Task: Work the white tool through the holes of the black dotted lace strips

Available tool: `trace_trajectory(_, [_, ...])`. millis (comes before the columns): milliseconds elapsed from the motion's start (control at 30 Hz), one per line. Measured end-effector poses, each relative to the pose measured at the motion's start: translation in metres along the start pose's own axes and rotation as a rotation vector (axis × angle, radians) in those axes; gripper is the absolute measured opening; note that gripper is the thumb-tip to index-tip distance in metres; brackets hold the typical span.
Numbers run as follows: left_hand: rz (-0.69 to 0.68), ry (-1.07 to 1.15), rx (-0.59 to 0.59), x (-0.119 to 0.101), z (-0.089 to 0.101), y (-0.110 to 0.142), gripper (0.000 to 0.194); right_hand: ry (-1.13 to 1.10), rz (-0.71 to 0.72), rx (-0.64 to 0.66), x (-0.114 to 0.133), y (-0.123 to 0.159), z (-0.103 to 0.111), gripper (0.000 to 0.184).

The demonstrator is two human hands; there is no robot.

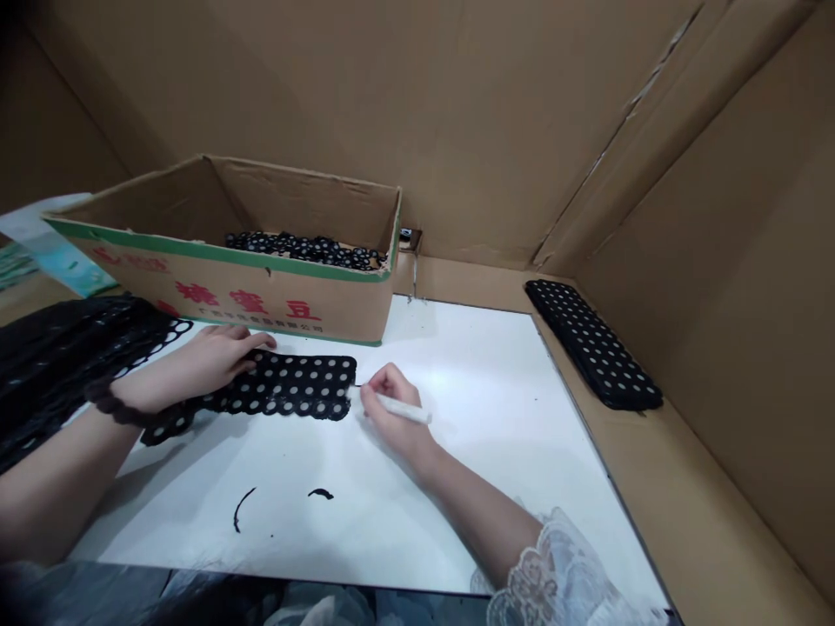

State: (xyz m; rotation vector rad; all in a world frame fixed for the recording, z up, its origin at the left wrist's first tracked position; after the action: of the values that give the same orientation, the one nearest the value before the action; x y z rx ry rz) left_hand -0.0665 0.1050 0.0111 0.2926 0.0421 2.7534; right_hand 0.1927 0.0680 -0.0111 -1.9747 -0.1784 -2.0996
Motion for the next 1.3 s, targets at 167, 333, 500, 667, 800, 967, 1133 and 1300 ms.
trace_trajectory(167, [0.126,0.142,0.139,0.031,-0.007,0.007,0.047,0.042,0.04,-0.121,-0.001,-0.007,0.012,0.017])
trace_trajectory(333, [0.113,0.231,0.16,0.039,-0.002,0.018,0.046,0.237,0.106,0.017,-0.002,-0.001,0.002,0.016])
trace_trajectory(500, [0.136,-0.166,-0.057,0.037,0.005,0.025,0.055,0.49,0.405,0.16,0.003,0.001,-0.011,0.015])
trace_trajectory(667, [0.049,-0.193,-0.153,0.007,0.008,0.014,0.05,0.475,0.495,0.211,0.004,0.002,-0.013,0.02])
trace_trajectory(800, [-0.049,0.104,-0.164,-0.042,0.008,-0.004,0.042,0.457,0.45,0.175,0.005,0.0,-0.01,0.02])
trace_trajectory(967, [0.001,0.292,-0.247,-0.072,-0.001,-0.017,0.035,0.466,0.384,0.119,0.007,-0.002,-0.005,0.024])
trace_trajectory(1133, [0.016,0.521,-0.279,-0.061,-0.009,-0.017,0.02,0.462,0.442,0.047,0.007,-0.001,-0.003,0.02])
trace_trajectory(1300, [-0.037,0.787,-0.254,-0.058,-0.009,-0.017,0.017,0.488,0.403,-0.028,0.011,-0.014,-0.015,0.024])
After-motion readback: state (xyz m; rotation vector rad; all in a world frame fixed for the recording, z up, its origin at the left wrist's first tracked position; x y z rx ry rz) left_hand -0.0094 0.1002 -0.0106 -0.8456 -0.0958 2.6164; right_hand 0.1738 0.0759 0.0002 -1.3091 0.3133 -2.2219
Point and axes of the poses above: each hand's wrist, its own y-axis away from the middle knuckle, its own z-axis out of the back of the hand, x = y × z, the point moved 5 cm from there along -y, towards the middle knuckle, and after that the axes turned 7 degrees about -y, right-handed, at the moved point
